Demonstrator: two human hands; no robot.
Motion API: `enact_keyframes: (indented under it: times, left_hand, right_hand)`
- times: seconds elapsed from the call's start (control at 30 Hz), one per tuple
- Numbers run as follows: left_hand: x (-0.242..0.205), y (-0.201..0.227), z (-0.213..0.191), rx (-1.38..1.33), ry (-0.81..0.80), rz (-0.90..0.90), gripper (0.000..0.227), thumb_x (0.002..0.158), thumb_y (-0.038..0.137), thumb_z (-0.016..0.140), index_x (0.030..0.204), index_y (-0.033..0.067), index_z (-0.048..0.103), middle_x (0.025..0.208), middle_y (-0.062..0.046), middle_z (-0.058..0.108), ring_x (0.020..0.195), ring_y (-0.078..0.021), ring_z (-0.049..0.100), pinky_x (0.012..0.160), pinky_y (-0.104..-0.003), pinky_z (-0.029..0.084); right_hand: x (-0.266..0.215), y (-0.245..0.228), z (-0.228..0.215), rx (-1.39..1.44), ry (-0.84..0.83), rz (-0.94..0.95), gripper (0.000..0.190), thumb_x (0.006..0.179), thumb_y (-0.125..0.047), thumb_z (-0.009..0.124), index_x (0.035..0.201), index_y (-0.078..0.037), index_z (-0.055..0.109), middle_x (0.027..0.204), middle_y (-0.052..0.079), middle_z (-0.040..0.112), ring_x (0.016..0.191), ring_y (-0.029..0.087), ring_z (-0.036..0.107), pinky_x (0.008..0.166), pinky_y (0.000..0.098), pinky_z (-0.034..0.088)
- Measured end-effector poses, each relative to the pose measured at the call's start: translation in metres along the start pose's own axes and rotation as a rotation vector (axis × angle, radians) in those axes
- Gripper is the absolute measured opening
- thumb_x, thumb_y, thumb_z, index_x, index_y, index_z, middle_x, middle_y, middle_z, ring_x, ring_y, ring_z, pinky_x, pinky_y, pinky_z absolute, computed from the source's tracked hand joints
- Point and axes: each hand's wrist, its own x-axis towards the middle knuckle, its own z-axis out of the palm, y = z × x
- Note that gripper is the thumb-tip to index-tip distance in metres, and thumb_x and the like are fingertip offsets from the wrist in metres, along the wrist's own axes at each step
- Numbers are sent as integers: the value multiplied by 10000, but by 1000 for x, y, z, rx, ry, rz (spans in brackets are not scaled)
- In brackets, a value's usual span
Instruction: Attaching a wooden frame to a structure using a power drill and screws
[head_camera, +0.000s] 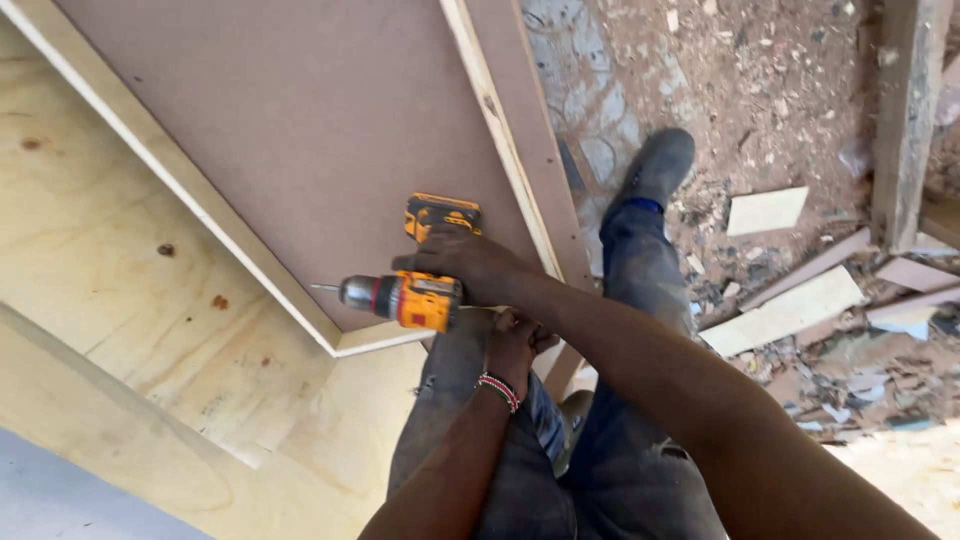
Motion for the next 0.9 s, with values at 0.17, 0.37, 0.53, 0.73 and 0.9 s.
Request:
enact_keyframes:
  times: [0.17,0.37,0.53,0.73,0.9]
  left_hand:
    - [46,0,-7,-156,6,106,230,1152,69,737,1379,34,725,1045,-148,745,837,-208,620,898,-429,675]
    - [29,51,67,-475,-252,208,230,1175,160,786,1378,58,749,1473,-289,826,1342,-430,817,1248,-615,618]
    - [28,50,127,-633,-481,215,305,1113,194,846,1350,32,740,1613,-391,692,1533,-537,677,1303,-608,594]
    - [27,22,151,-659,-488,142,281,1228,117,718,1475,-6,661,1654,-372,665,1566,-511,646,1369,-642,548]
    - [20,18,161,-596,-512,123,299,1240,146,710,1494,8,633,1631,-361,686,1547,-494,667,1361,-636,564]
  right_hand:
    - [-6,-72,-111,337,-38,333,592,978,-409,960,1483,-166,769,1488,82,832,1398,302,801,1241,482,583]
    - [-190,-83,-255,-5,136,704,440,1097,-239,832,660,-186,849,588,-4,771,507,221,764,571,345,618]
    - [-216,-136,-278,507,461,1311,171,1110,-200,786,1110,-70,677,612,33,536,505,145,520,514,371,491]
    - [-238,-152,-260,977,670,1196,209,1145,-76,707,1203,79,835,516,133,581,390,265,636,370,463,642]
    - [-241,-163,-253,1022,700,1201,216,1145,-88,734,1102,82,860,522,135,600,404,267,657,383,474,656]
